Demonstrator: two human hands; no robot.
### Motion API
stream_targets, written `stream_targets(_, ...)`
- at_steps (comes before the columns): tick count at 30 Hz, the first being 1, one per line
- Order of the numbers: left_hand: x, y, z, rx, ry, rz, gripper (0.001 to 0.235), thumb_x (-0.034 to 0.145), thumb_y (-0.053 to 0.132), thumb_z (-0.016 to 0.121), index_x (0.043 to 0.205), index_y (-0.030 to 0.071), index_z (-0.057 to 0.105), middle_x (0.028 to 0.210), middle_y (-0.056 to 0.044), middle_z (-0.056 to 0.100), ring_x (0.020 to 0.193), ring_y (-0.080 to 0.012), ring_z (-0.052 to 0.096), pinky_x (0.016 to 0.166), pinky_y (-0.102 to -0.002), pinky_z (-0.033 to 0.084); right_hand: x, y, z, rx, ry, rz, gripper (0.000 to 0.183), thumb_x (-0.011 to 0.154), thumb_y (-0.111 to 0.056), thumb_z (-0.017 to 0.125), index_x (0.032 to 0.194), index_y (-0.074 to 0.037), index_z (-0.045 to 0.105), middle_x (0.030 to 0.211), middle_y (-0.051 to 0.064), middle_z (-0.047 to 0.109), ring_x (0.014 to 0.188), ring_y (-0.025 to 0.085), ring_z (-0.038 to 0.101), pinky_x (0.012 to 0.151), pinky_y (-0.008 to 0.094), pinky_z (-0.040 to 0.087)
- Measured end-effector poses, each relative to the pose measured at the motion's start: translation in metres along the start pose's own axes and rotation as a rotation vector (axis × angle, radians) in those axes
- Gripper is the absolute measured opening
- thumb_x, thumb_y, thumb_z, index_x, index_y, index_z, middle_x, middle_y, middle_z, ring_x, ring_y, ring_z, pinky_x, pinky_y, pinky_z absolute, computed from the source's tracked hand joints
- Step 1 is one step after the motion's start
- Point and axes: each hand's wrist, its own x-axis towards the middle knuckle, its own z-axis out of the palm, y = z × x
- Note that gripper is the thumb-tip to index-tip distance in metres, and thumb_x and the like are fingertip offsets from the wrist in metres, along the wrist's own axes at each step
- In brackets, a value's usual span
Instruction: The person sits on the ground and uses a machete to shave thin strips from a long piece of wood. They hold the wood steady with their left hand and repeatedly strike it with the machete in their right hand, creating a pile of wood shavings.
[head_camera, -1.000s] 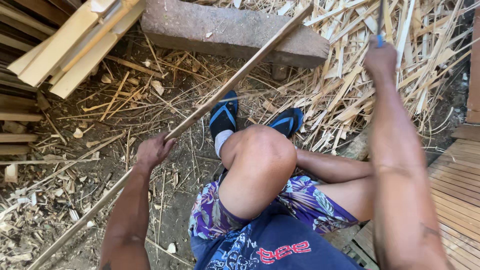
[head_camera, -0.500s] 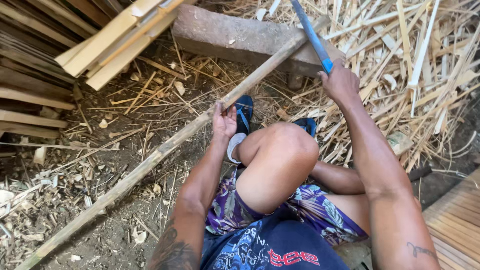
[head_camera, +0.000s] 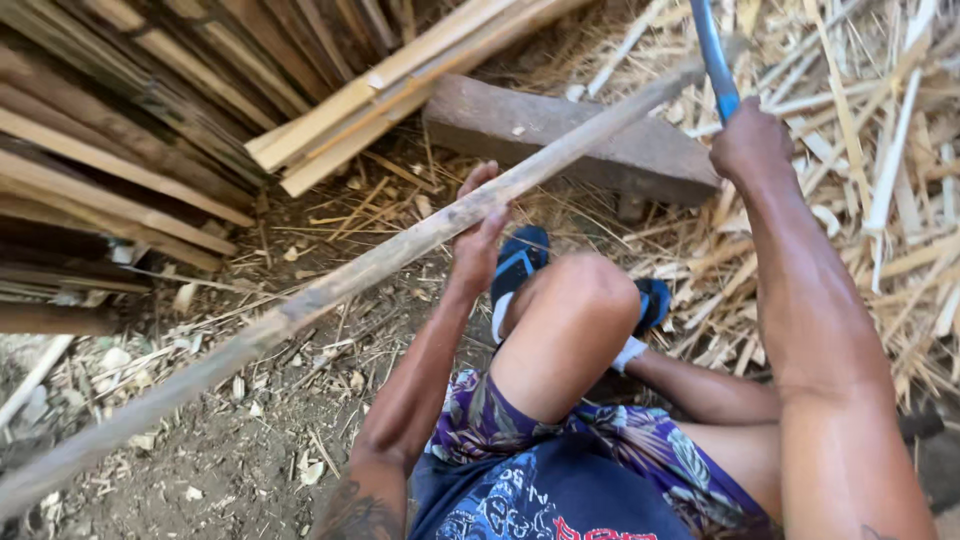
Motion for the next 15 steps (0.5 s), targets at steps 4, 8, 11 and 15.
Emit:
stream_targets(4, 0.009, 0.051, 0.042, 0.336, -0.014, 0.412, 0.073, 0.099, -0.006, 0.053, 0.162, 0.014, 0.023, 0.164, -0.010, 0.037, 0.150, -0.0216, 0.043, 0.126, -0.042, 0.039, -0.025, -0.006, 0.031, 0.154, -0.093, -0.039, 0.034, 0.084, -0.006, 0.066, 0.116, 0.007, 0.065, 0.113, 0.034, 0.069, 0.109, 0.048, 0.068, 0.093, 0.054, 0.053)
stream_targets(8, 0.048, 0.085, 0.041, 0.279, -0.011, 0.564, 0.059, 0.104, -0.002, 0.052, 0.155, 0.017, 0.032, 0.117, -0.013, 0.065, 0.095, -0.0206, 0.071, 0.087, -0.037, 0.064, -0.070, -0.045, 0.096, 0.108, -0.209, -0.182, 0.049, 0.081, -0.018, 0.072, 0.124, 0.001, 0.057, 0.111, 0.032, 0.068, 0.102, 0.047, 0.069, 0.090, 0.052, 0.054)
stream_targets(11, 0.074, 0.126, 0.025, 0.535, 0.011, 0.564, 0.042, 0.104, -0.002, 0.050, 0.143, 0.010, 0.043, 0.096, -0.007, 0.056, 0.072, -0.0162, 0.065, 0.061, -0.032, 0.066, -0.106, -0.073, 0.122, 0.127, -0.324, -0.305, 0.043, 0.088, -0.032, 0.073, 0.118, -0.005, 0.058, 0.104, 0.026, 0.072, 0.098, 0.045, 0.071, 0.085, 0.054, 0.054)
stream_targets(15, 0.082, 0.174, 0.014, 0.836, 0.197, 0.470, 0.044, 0.102, -0.001, 0.051, 0.145, 0.004, 0.045, 0.087, -0.004, 0.055, 0.063, -0.0126, 0.055, 0.047, -0.028, 0.055, -0.133, -0.096, 0.128, 0.375, -0.332, -0.374, 0.035, 0.089, -0.036, 0.072, 0.106, -0.008, 0.060, 0.093, 0.023, 0.073, 0.090, 0.042, 0.071, 0.078, 0.053, 0.052)
